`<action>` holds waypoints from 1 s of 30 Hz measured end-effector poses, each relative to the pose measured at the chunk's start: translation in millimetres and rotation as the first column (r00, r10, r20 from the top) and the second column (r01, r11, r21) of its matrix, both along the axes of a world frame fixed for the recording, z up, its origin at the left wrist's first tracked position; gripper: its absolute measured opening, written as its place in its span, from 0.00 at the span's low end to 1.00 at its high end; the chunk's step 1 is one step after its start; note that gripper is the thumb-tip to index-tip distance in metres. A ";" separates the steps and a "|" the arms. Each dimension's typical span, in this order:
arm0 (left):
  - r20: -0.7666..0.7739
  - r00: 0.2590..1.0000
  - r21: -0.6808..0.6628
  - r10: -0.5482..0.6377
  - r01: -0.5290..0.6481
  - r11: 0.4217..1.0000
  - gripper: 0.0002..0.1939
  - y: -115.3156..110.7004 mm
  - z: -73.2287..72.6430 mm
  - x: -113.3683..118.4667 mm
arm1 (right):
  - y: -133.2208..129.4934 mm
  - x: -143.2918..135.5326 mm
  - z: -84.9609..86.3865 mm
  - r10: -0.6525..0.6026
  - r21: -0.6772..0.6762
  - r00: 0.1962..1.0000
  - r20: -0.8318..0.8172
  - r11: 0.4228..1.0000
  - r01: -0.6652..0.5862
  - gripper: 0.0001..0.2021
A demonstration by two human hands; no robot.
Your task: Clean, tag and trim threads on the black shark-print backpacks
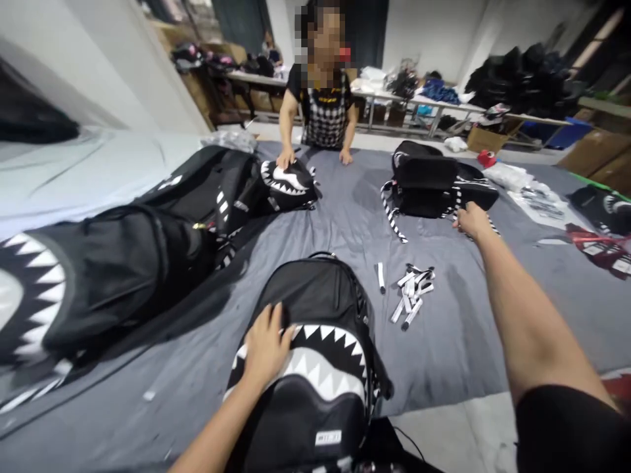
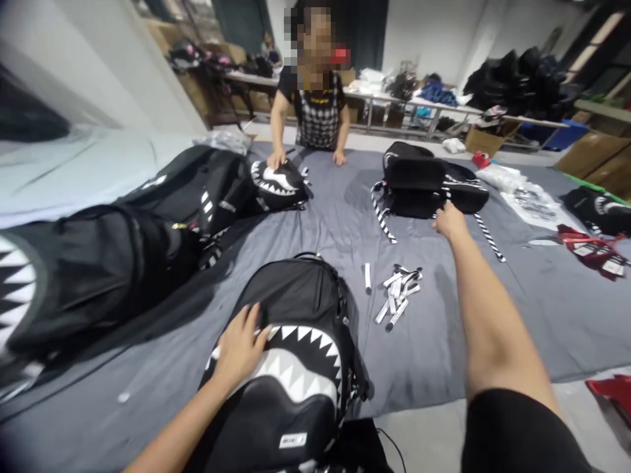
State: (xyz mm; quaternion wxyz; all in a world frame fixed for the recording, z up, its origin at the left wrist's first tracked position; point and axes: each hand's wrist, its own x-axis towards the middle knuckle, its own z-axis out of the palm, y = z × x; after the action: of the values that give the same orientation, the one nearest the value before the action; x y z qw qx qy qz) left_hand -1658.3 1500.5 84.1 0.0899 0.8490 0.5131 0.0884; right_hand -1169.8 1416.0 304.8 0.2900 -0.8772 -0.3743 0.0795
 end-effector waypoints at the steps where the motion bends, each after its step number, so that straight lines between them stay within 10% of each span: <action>1: 0.067 0.993 0.008 -0.100 0.100 0.995 0.30 3.3 1.1 11.3 | 4.1 -22.7 -5.1 0.029 -0.055 0.999 0.013 0.998 -0.028 0.17; 5: 0.162 0.917 0.021 -0.364 0.365 0.931 0.20 35.1 3.4 64.3 | 4.4 -159.3 -81.1 0.402 -0.271 0.912 -0.084 0.871 -0.409 0.12; 9: 0.141 0.846 0.005 -0.514 0.518 0.855 0.19 76.0 8.2 113.8 | 4.6 -260.0 -162.5 0.796 -0.278 0.594 -0.121 0.547 -0.790 0.11; 11: 0.095 0.741 0.024 -0.664 0.666 0.746 0.19 87.9 8.4 132.0 | 9.5 -273.8 -182.4 0.887 -0.290 0.460 -0.050 0.428 -0.856 0.12; 15: -0.072 0.371 -0.009 -0.926 0.928 0.372 0.09 91.2 0.1 150.3 | 6.1 -257.3 -205.5 0.878 -0.369 0.478 -0.022 0.437 -0.820 0.11; 23: -0.051 0.095 -0.102 -0.994 0.990 0.100 0.17 118.0 -23.3 164.7 | -6.3 -241.4 -237.1 0.879 -0.417 0.469 -0.093 0.393 -0.820 0.16; 25: -0.046 0.122 -0.081 -0.992 0.989 0.125 0.20 137.9 -27.5 166.1 | -7.1 -233.6 -246.0 0.836 -0.421 0.534 -0.123 0.443 -0.791 0.17; 30: -0.019 0.409 -0.059 -0.912 0.910 0.410 0.16 155.1 -31.9 149.1 | -5.8 -211.6 -261.2 0.706 -0.425 0.664 -0.246 0.537 -0.728 0.16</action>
State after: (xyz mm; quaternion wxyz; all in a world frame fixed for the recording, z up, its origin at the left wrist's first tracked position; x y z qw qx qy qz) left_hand -1509.3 1655.6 52.2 0.1275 0.9915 -0.0264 -0.0049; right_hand -1381.4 1410.2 43.6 0.0079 -0.6872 -0.6605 0.3025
